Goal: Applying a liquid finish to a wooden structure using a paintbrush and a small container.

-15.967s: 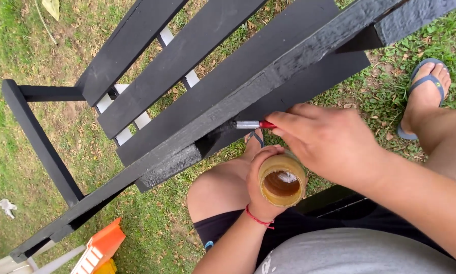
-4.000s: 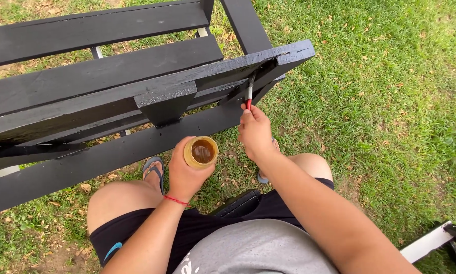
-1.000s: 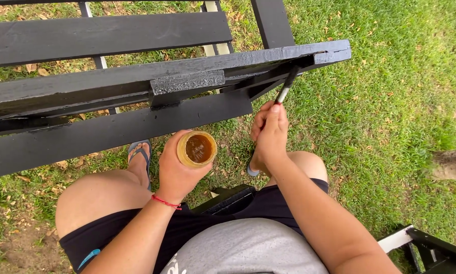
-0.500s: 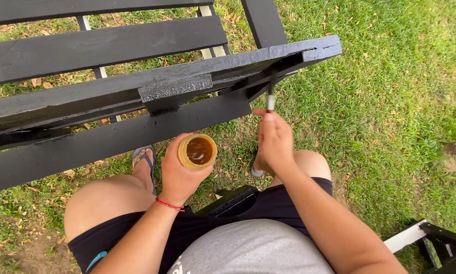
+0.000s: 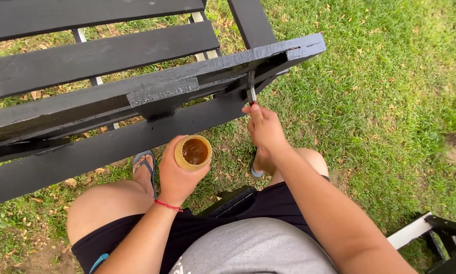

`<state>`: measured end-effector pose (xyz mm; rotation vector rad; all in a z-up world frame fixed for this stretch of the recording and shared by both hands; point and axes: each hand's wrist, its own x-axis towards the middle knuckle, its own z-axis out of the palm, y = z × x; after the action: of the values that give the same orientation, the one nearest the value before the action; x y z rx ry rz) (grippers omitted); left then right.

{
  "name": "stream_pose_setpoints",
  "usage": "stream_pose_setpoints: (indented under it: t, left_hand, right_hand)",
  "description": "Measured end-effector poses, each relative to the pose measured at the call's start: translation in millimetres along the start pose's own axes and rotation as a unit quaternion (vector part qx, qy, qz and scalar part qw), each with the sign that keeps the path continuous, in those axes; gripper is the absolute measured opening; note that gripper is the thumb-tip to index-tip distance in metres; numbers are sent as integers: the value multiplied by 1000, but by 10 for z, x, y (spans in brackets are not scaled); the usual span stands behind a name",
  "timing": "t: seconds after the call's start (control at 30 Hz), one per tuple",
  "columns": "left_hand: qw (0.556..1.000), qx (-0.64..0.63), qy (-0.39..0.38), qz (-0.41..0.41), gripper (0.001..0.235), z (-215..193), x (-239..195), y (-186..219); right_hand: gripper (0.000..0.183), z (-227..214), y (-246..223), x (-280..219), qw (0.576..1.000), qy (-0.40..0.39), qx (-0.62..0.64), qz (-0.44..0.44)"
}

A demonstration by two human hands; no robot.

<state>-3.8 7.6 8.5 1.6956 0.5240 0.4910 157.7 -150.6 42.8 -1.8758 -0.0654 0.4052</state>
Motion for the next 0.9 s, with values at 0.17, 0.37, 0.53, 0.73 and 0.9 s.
stream_pose_setpoints:
  t: [0.17, 0.37, 0.53, 0.73, 0.9]
  left_hand:
    - [1000, 3, -5, 0, 70, 19, 2, 14]
    - [1000, -1, -22, -5, 70, 20, -5, 38]
    - [1000, 8, 1, 14, 71, 34, -28, -44]
    - [1000, 13, -7, 9, 70, 46, -25, -56]
    - [1000, -2, -11, 7, 68, 46, -8, -29]
  right_hand:
    - [33, -118, -401, -163, 1000, -6, 10, 12]
    - [30, -153, -985, -406, 997, 20, 51, -58]
    - [33, -277, -800, -519, 992, 86, 57, -76]
    - [32, -176, -896, -453, 989, 67, 112, -66]
    - [33, -134, -1088, -476, 997, -59, 50, -13]
